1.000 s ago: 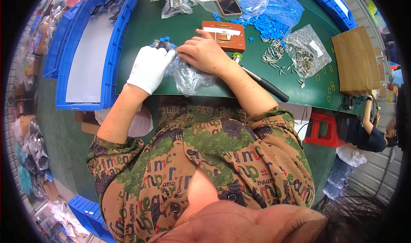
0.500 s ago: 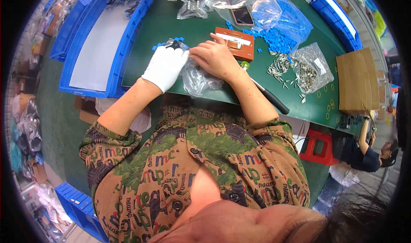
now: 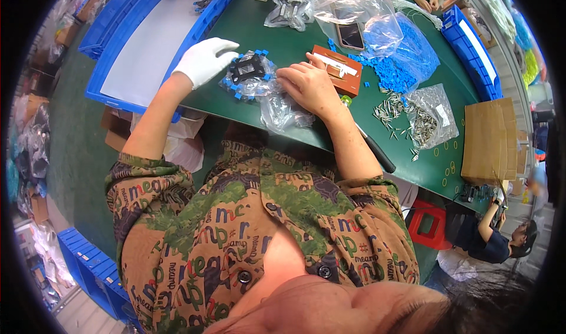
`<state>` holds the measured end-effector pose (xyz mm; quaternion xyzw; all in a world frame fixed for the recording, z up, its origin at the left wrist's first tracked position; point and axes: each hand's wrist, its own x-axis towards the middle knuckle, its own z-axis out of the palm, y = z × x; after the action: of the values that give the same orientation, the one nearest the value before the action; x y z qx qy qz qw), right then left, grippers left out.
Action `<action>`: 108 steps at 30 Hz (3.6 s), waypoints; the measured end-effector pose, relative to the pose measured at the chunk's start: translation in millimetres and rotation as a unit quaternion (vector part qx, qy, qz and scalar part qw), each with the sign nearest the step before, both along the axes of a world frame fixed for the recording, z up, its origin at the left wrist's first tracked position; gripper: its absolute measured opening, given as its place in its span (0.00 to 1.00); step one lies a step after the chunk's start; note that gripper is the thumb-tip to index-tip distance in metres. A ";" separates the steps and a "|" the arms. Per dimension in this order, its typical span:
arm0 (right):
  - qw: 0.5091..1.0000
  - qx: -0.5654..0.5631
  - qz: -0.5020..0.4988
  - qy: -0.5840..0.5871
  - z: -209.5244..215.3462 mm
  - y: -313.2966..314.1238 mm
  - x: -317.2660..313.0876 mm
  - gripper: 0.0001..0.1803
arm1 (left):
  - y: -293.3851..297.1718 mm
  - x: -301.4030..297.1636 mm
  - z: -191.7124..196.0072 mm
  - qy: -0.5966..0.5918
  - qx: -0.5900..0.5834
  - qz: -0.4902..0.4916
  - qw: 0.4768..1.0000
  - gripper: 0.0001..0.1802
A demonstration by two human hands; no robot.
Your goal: The person assembles small metal hardware components at a green workbench. They pick up black plastic parts and metal fasteners, insert the fasteners into the parts, and place the assembled units into a blue bin. The person wears a white glove on their left hand and uses their right hand to manipulate the components.
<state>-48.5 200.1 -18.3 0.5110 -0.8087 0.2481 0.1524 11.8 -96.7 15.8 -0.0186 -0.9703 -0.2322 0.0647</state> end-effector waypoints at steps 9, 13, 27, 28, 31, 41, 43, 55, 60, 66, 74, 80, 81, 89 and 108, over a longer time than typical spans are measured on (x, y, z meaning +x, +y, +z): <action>0.999 -0.034 -0.003 0.020 -2.4 0.3 1.3 0.07 | 27.5 9.9 10.4 0.025 -0.008 -0.005 1.000 0.13; 0.999 -0.033 -0.009 0.002 -5.3 -5.3 8.6 0.08 | 22.4 45.1 -11.3 0.118 0.004 -0.001 0.993 0.09; 0.998 -0.009 -0.061 -0.011 -12.6 -5.8 8.6 0.10 | 43.1 87.5 -47.5 0.149 0.045 0.041 0.987 0.07; 0.998 -0.008 -0.060 -0.011 -12.5 -5.5 8.2 0.10 | 45.0 88.1 -46.4 0.143 0.047 0.045 0.988 0.07; 0.998 -0.003 -0.058 -0.014 -12.2 -4.8 7.9 0.10 | 52.1 88.6 -39.2 0.107 0.036 0.078 0.991 0.09; 0.998 -0.002 -0.051 -0.022 -13.1 -7.1 11.1 0.11 | 58.5 90.6 -45.3 0.116 0.088 0.084 0.986 0.10; 0.998 0.002 -0.053 -0.029 -11.4 -7.3 12.0 0.12 | 56.3 90.1 -46.1 0.127 0.093 0.075 0.985 0.10; 0.997 -0.015 -0.064 -0.045 -19.9 -9.7 7.5 0.15 | 62.1 89.0 -32.3 0.132 0.100 0.034 0.986 0.08; 0.997 -0.018 -0.057 -0.043 -25.1 -10.2 5.3 0.15 | 63.1 85.4 -38.5 0.187 0.058 0.029 0.980 0.09; 0.997 -0.017 -0.062 -0.052 -26.7 -9.7 5.3 0.15 | 61.1 75.6 -52.7 0.246 -0.001 0.005 0.969 0.11; 0.995 -0.011 -0.064 -0.070 -20.3 -9.1 9.1 0.15 | 60.3 67.9 -63.0 0.203 0.064 0.035 0.976 0.16; 0.996 -0.018 -0.064 -0.067 -20.3 -9.3 9.8 0.15 | 72.5 64.4 -61.6 0.220 0.028 0.088 0.971 0.18; 0.995 -0.019 -0.063 -0.069 -20.4 -9.6 10.1 0.14 | 73.5 64.0 -60.8 0.226 0.020 0.088 0.970 0.18; 0.993 -0.033 -0.076 -0.078 -26.3 -13.1 11.5 0.14 | 79.6 59.1 -61.4 0.237 -0.014 0.126 0.963 0.17; 0.993 -0.025 -0.076 -0.086 -22.9 -8.6 12.8 0.16 | 54.5 30.4 -9.7 0.224 0.001 -0.028 0.974 0.09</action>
<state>-35.7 191.5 -41.2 0.4213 -0.8488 0.2988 0.1133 42.2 -42.2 6.1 -0.0975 -0.9300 -0.2252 0.2736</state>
